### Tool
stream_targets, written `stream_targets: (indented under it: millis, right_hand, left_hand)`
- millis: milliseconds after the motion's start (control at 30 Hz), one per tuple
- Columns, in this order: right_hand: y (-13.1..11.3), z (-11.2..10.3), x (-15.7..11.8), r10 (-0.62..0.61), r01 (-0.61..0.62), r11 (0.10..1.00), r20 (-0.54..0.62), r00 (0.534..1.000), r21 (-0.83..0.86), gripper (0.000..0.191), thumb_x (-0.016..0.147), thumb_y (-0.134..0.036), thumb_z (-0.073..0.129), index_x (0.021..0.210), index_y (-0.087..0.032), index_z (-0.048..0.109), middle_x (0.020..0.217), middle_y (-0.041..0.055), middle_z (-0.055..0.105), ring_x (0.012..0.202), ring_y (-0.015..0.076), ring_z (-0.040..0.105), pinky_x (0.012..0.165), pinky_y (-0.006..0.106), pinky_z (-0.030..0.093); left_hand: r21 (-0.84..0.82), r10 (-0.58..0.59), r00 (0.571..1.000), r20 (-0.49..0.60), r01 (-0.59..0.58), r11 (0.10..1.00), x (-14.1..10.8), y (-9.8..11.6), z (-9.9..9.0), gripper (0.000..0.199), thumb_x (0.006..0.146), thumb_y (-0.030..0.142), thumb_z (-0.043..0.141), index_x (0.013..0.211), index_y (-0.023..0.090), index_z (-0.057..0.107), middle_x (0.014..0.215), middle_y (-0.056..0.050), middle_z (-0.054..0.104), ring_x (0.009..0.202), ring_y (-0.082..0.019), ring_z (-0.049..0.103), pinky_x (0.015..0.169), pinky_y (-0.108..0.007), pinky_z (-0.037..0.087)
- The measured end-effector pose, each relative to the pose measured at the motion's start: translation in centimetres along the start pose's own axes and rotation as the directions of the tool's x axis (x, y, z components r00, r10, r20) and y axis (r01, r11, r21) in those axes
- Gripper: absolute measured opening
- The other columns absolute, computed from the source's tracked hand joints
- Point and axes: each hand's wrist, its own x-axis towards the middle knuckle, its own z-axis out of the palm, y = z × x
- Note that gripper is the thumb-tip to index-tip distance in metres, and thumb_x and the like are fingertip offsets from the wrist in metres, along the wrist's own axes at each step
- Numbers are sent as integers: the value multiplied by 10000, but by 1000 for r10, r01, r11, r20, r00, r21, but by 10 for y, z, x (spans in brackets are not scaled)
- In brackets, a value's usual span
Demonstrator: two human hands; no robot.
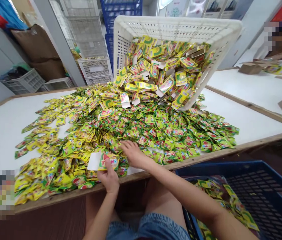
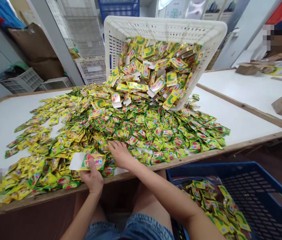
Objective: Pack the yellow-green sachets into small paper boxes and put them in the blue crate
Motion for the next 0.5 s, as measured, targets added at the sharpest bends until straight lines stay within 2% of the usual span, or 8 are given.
stream_targets:
  millis: [100,167,267,367,433,500]
  right_hand:
    - [7,31,12,-60,80,978,106,993,-192,658,699,-57,527,1312,-192,332,1418,104,261,1284,262,178,1011,469,187]
    - [5,39,27,-58,78,970,92,994,-232,597,730,-91,521,1295,-178,347,1408,113,274,1282,260,173,1013,464,171]
    - [0,34,56,-42,52,977,51,998,-205,451,748,-111,519,1192,-143,443,1277,138,426,1190,249,317,967,419,248]
    - [-11,24,75,21,-23,994,-18,1000,-104,311,800,-133,469,1109,-152,501,1114,106,525,1060,212,435,896,360,322]
    - [-25,24,73,5,-6,999,-25,1000,-39,306,843,-267,472,1133,-172,497,1106,96,522,1042,211,449,885,360,332]
    - [-43,32,63,-109,109,994,8,994,-6,525,781,-496,534,1207,-201,453,1199,107,465,1109,248,402,920,400,305]
  left_hand:
    - [-6,45,999,-4,-45,999,-1,-2,-1,359,752,415,581,921,101,622,865,-111,682,789,-216,645,722,-319,506]
    - [12,82,997,4,-82,997,-3,-3,-2,351,735,417,596,890,103,614,830,-108,678,771,-214,645,715,-313,507]
    - [57,109,994,-3,-109,992,-10,-2,-3,321,718,432,604,765,114,597,741,-96,663,724,-213,642,706,-317,510]
    - [64,120,991,-54,-116,991,-11,10,-14,310,726,437,592,711,128,573,698,-79,646,666,-200,633,658,-309,518]
    - [45,169,975,-142,-165,985,-3,27,-30,294,748,425,569,764,131,569,749,-76,647,684,-200,635,661,-318,523]
    - [62,255,946,-201,-247,967,12,49,-48,274,753,407,564,796,136,565,816,-75,647,765,-221,639,730,-356,518]
